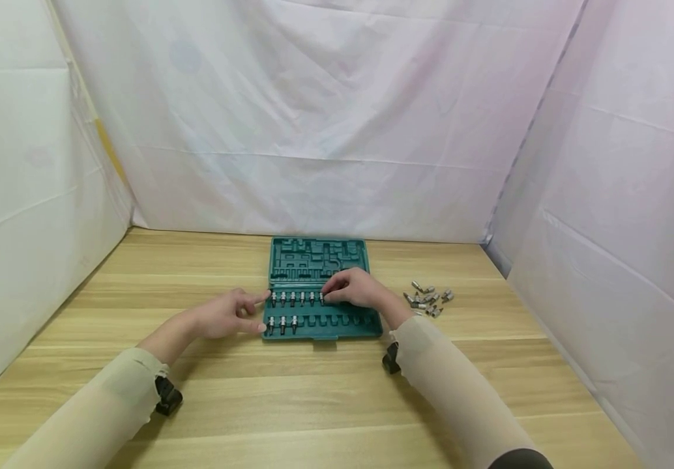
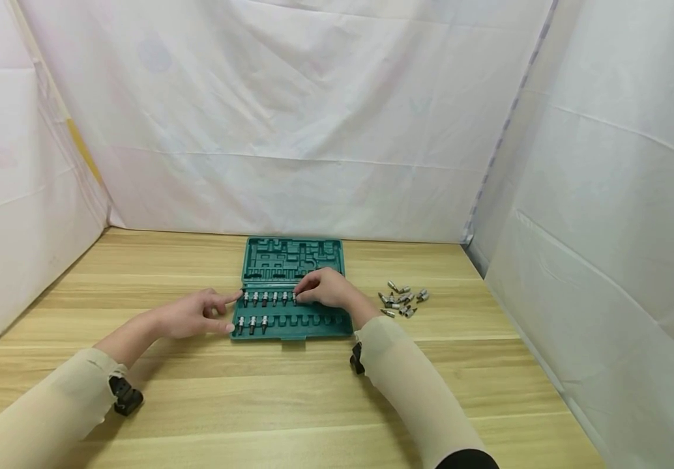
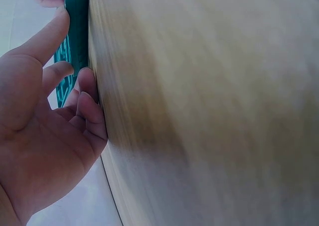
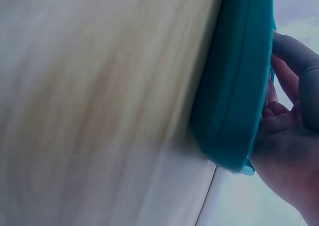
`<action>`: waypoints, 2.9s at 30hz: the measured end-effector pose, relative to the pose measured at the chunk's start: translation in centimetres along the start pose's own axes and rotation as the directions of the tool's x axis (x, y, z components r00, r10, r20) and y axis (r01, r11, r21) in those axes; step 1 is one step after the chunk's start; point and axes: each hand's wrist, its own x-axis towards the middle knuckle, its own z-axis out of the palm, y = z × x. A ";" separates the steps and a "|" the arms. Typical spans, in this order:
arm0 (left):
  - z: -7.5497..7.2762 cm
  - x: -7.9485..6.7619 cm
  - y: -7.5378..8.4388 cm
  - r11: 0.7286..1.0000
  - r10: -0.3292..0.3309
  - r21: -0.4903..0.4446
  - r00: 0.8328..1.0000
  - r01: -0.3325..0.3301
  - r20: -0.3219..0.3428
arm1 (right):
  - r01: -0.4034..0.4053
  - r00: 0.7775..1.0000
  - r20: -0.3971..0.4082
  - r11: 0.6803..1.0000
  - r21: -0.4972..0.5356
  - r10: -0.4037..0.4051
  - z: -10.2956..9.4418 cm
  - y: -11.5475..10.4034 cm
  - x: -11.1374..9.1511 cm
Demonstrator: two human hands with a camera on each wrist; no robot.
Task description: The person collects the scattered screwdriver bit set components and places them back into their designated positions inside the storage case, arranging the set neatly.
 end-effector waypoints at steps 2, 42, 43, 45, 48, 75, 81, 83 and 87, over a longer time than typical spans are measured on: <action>0.0 0.0 0.0 1.000 0.003 0.004 1.000 -0.003 0.001 | -0.001 1.000 -0.002 1.000 0.013 0.001 -0.1 0.1 -0.2; 0.0 0.0 0.1 1.000 -0.017 0.015 1.000 0.017 -0.007 | -0.031 0.995 -0.087 0.982 0.185 0.048 -5.5 4.9 -9.2; -0.1 0.0 0.1 1.000 -0.017 0.014 1.000 0.017 -0.006 | -0.038 0.994 -0.091 0.980 0.197 0.056 -5.7 5.2 -9.5; 0.0 0.1 0.0 1.000 -0.014 0.012 1.000 0.014 -0.003 | -0.053 0.991 -0.107 0.976 0.211 0.077 -6.2 5.8 -10.2; 0.0 0.1 -0.2 1.000 -0.014 0.013 1.000 0.014 -0.004 | -0.067 0.987 -0.128 0.977 0.205 0.095 -6.9 6.7 -11.4; 0.1 0.1 0.0 1.000 -0.007 0.022 1.000 0.007 0.000 | -0.147 0.972 -0.168 0.983 0.109 0.164 -11.1 12.4 -17.0; 0.1 0.1 0.0 1.000 -0.005 0.020 1.000 0.005 -0.005 | -0.137 0.979 -0.156 0.990 -0.024 0.132 -11.2 12.6 -16.5; 0.1 0.1 0.0 1.000 -0.006 0.017 1.000 0.006 -0.005 | -0.136 0.981 -0.146 0.989 -0.051 0.127 -11.2 12.7 -16.3; 0.1 0.1 0.0 1.000 -0.006 0.015 1.000 0.006 -0.003 | -0.123 0.986 -0.123 0.991 -0.058 0.116 -10.9 12.8 -16.0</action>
